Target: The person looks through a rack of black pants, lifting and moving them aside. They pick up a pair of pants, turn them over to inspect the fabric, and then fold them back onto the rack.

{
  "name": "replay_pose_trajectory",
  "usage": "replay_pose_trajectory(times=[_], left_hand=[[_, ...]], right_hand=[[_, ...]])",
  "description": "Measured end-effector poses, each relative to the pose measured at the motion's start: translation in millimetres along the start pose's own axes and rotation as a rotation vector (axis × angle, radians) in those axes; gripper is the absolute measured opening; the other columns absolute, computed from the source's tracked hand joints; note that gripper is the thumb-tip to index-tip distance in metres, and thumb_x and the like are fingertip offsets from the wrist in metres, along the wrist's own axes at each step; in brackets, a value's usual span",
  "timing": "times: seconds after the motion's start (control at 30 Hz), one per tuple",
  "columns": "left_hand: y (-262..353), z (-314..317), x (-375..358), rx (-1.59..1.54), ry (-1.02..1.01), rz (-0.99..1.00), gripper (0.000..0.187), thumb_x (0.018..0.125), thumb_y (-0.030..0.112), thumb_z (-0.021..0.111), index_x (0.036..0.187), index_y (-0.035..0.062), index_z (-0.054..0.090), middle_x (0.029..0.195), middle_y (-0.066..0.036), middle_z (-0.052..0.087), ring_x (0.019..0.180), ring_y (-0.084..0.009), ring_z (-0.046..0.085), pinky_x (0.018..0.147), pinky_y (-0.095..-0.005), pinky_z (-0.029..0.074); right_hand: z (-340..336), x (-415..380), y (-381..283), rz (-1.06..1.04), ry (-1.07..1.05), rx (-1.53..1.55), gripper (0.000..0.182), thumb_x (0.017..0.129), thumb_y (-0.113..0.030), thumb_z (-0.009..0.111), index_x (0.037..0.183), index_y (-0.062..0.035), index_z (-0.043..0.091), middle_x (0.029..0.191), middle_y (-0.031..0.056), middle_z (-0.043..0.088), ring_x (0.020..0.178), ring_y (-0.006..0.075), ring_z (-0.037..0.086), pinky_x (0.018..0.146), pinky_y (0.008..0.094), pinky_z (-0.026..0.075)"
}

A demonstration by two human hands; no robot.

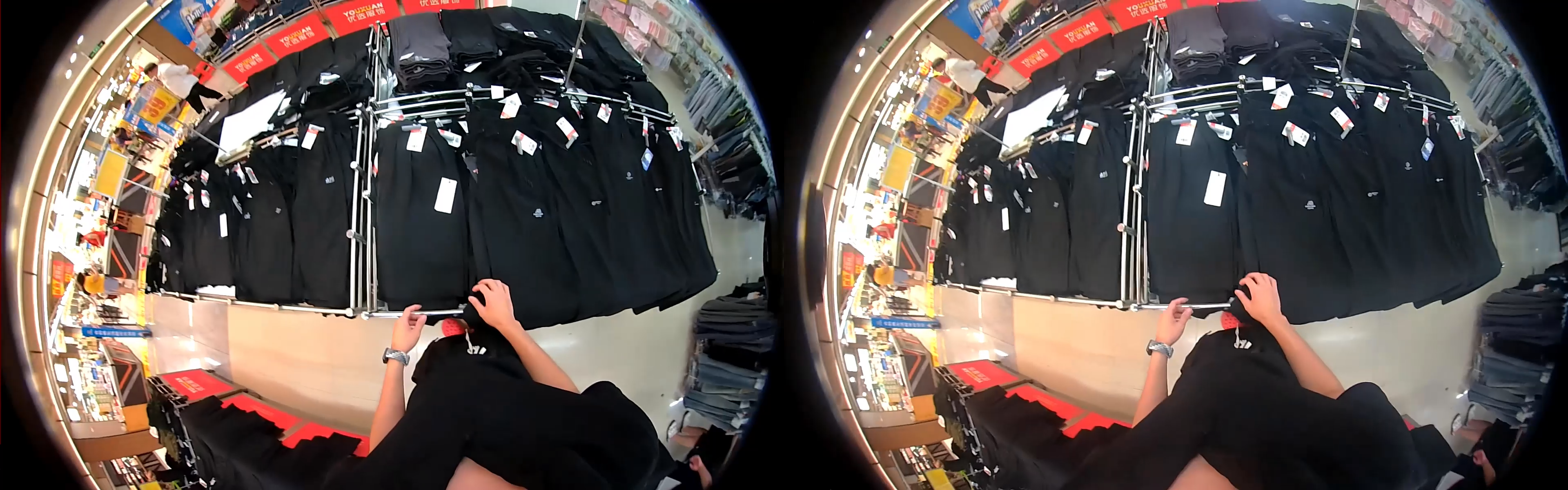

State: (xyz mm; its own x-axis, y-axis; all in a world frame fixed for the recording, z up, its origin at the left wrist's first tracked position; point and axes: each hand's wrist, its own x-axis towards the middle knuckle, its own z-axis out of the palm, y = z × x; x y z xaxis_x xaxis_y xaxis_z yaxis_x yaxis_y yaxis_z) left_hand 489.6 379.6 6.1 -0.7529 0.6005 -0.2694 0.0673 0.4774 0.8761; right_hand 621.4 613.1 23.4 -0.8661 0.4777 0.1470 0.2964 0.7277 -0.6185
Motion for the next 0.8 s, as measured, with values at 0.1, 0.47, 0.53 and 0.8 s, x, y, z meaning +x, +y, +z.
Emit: replay_pose_trajectory(times=[0.1, 0.47, 0.53, 0.8], left_hand=[[-3, -6, 1, 0.017, -0.004, -0.045, 0.034, 0.087, 0.018, 0.065, 0.118, 0.006, 0.056, 0.086, -0.01, 0.068, 0.075, -0.0173, 0.067, 0.069, -0.0304, 0.053], [59, -53, 172, -0.172, -0.163, 0.105, 0.023, 0.09, 0.014, 0.061, 0.11, 0.0018, 0.061, 0.088, -0.007, 0.068, 0.078, -0.0123, 0.064, 0.068, -0.025, 0.051], [62, -68, 240, -0.029, -0.03, 0.272, 0.02, 0.088, 0.014, 0.063, 0.103, 0.0016, 0.064, 0.088, -0.006, 0.068, 0.077, -0.0122, 0.064, 0.069, -0.026, 0.052], [68, -90, 465, 0.143, 0.461, 0.182, 0.064, 0.072, 0.05, 0.074, 0.109, 0.0004, 0.06, 0.094, -0.014, 0.066, 0.088, -0.0313, 0.063, 0.081, -0.038, 0.05]], right_hand=[[2, -2, 6, 0.014, 0.013, 0.012, 0.019, 0.078, -0.021, 0.07, 0.09, -0.0084, 0.063, 0.102, 0.0054, 0.059, 0.103, 0.0253, 0.054, 0.093, 0.0392, 0.039], [-4, 0, -4, 0.008, 0.078, -0.014, 0.016, 0.078, -0.02, 0.07, 0.085, -0.0078, 0.063, 0.097, 0.0055, 0.061, 0.098, 0.0249, 0.056, 0.089, 0.0377, 0.041], [-5, 1, -10, 0.032, 0.138, 0.081, 0.014, 0.076, -0.014, 0.071, 0.085, -0.0059, 0.063, 0.098, 0.007, 0.062, 0.096, 0.0271, 0.057, 0.086, 0.039, 0.043], [-5, 6, -70, 0.298, 0.381, 0.029, 0.015, 0.076, -0.013, 0.072, 0.086, -0.0052, 0.064, 0.096, 0.0089, 0.063, 0.094, 0.0279, 0.059, 0.083, 0.0383, 0.046]])
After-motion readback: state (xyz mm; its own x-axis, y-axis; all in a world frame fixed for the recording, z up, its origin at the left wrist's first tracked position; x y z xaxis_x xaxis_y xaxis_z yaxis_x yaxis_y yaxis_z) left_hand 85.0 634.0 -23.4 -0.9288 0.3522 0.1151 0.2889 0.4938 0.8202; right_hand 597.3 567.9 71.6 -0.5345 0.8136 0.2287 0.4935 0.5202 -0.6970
